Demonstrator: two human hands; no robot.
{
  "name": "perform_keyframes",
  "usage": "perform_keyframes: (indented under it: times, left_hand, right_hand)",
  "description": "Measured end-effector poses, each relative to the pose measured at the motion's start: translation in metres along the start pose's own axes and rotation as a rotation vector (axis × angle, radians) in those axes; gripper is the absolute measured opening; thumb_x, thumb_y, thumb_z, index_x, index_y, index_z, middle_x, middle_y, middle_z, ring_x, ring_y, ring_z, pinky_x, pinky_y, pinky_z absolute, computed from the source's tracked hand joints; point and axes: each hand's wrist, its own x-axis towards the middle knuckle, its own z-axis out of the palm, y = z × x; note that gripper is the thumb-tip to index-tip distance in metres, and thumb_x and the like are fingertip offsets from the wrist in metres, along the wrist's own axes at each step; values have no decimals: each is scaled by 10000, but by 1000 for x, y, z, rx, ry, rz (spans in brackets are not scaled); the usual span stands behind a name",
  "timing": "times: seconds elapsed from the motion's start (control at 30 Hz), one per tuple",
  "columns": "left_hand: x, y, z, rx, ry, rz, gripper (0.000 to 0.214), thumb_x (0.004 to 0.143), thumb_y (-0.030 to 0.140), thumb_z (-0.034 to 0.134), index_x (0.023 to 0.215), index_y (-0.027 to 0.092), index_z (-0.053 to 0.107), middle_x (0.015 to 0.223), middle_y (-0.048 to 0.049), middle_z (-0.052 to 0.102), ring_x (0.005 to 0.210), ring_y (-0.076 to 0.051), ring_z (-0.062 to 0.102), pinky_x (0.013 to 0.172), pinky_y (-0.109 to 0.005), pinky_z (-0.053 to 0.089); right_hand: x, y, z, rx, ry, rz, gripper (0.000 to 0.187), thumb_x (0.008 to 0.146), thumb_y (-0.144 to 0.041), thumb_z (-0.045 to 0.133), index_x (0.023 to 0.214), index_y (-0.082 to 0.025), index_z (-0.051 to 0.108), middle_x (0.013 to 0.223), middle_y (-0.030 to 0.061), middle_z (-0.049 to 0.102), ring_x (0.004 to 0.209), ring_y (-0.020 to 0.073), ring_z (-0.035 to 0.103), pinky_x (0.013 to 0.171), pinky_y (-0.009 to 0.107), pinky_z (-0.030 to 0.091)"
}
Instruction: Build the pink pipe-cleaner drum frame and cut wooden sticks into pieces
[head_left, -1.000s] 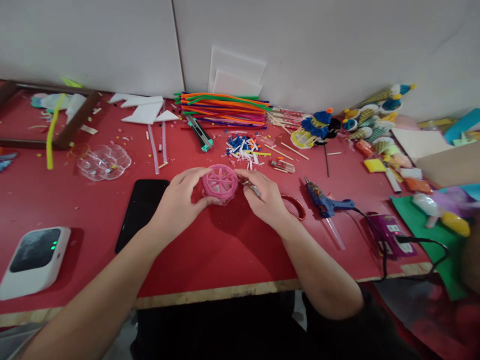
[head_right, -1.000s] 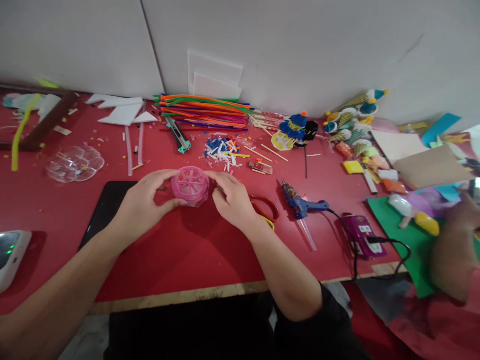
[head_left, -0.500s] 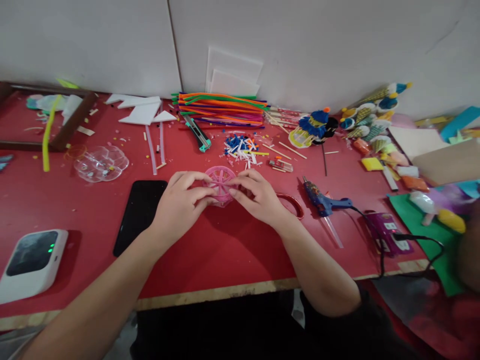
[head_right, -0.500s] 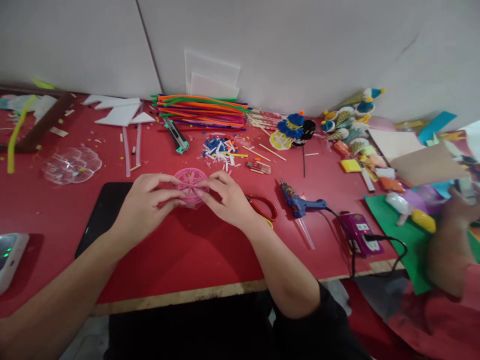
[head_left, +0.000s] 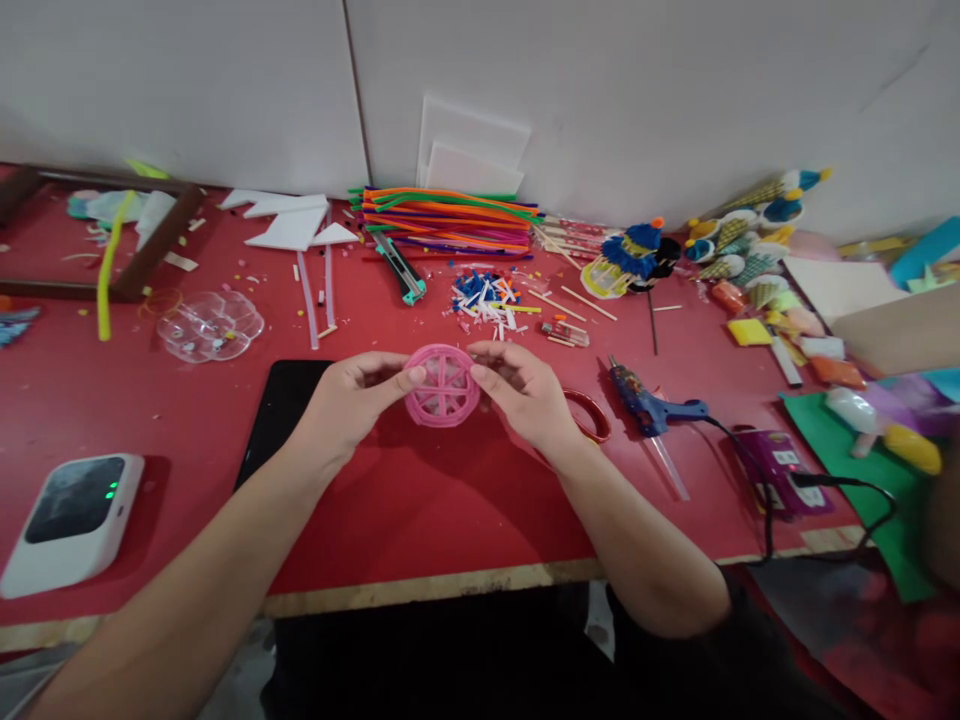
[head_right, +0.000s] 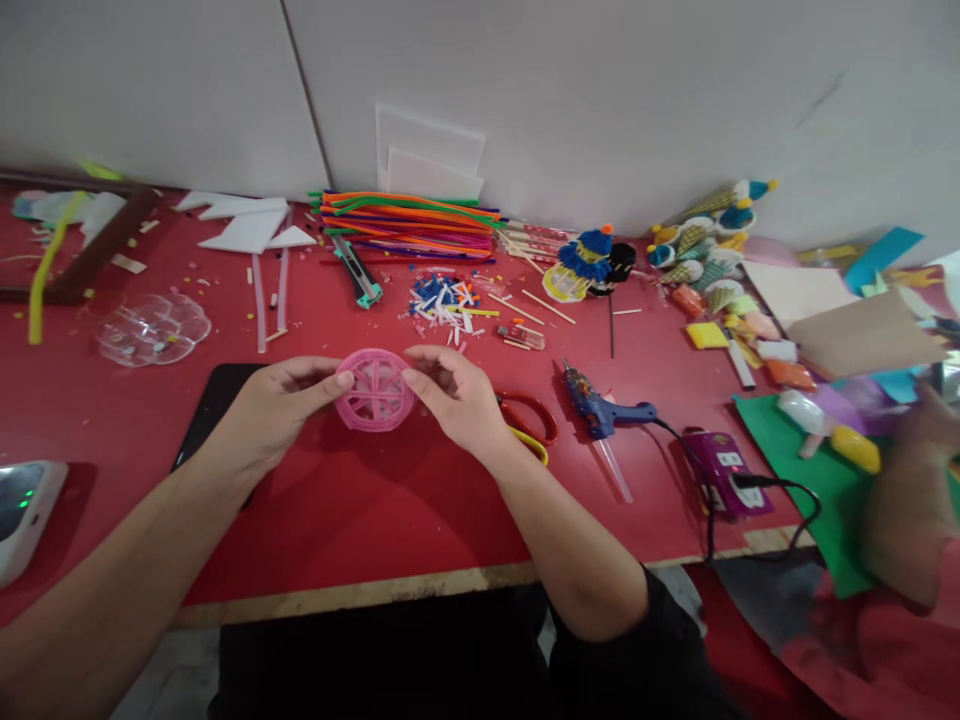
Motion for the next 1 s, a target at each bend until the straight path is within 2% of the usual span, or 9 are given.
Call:
perform_keyframes:
  times: [0.2, 0.37, 0.47, 0.57, 0.67, 0.73, 0.8, 0.9, 1.0]
  left_hand:
    - [-1, -1, -2, -54, -47, -41, 268, 565, 399, 873, 704, 212, 741, 731, -1, 741, 678, -152, 670, 743, -317, 562]
    - [-2, -2, -2, -165, -133, -88, 252, 561, 381, 883, 644, 197, 733, 662, 9, 721, 620, -110, 638, 693, -246, 531]
    - [-3, -1, 1, -168, -132, -113, 246, 566, 369, 881, 644, 187, 734, 664, 5, 718, 615, -98, 625, 679, -230, 514]
    - [-4, -3, 5, -167, -72, -93, 324, 578, 375, 874, 819, 197, 752, 723, -2, 723, 664, -117, 639, 697, -248, 515]
    - [-4, -6, 6, -166, 24, -8, 363, 702, 484, 771, 943, 218, 718, 753, -1, 698, 656, -120, 617, 641, -244, 494]
    - [-4, -7, 5, -87, 67, 67, 333, 802, 535, 654, 854, 210, 709, 743, -6, 676, 628, -114, 581, 601, -239, 463]
    - [-4, -6, 4, 38, 58, 146, 345, 846, 525, 598, 763, 205, 696, 716, -5, 654, 614, -116, 549, 593, -248, 443]
    - [-7, -1, 3, 181, 27, 238, 327, 845, 482, 602, 686, 204, 666, 710, -5, 624, 664, -138, 551, 647, -272, 443]
    - [-9, 3, 4, 202, -2, 225, 273, 795, 456, 661, 701, 201, 677, 761, -11, 631, 734, -156, 575, 699, -285, 443]
  right_hand:
    - [-2, -9, -2, 24, -37, 23, 263, 768, -461, 705, 850, -212, 691, 718, -11, 671, 605, 108, 579, 568, 245, 485]
    - [-5, -14, -2, -90, -54, -89, 232, 835, -410, 641, 736, -200, 649, 727, -3, 617, 672, 112, 560, 611, 246, 452]
    - [-6, -16, -1, -145, -78, -106, 271, 869, -413, 588, 701, -200, 601, 727, -7, 561, 683, 111, 521, 609, 247, 414]
    - [-6, -15, 1, -94, -28, -28, 320, 846, -472, 594, 677, -202, 563, 653, -34, 496, 615, 99, 459, 575, 245, 377]
    - [-3, -11, 2, 103, 64, 147, 385, 758, -563, 644, 657, -206, 543, 568, -63, 444, 521, 81, 390, 500, 230, 337]
    - [-1, -8, 2, 226, 116, 252, 416, 693, -587, 686, 634, -206, 531, 527, -75, 423, 478, 71, 363, 454, 215, 312]
    - [0, -7, 2, 300, 143, 310, 425, 651, -575, 725, 614, -204, 521, 507, -78, 429, 460, 64, 366, 434, 203, 310]
    - [1, -7, 3, 340, 164, 319, 424, 634, -548, 750, 593, -201, 511, 486, -80, 435, 443, 56, 364, 411, 188, 304]
    - [2, -7, 4, 349, 195, 282, 416, 641, -528, 751, 574, -203, 500, 460, -86, 416, 416, 50, 352, 382, 183, 281]
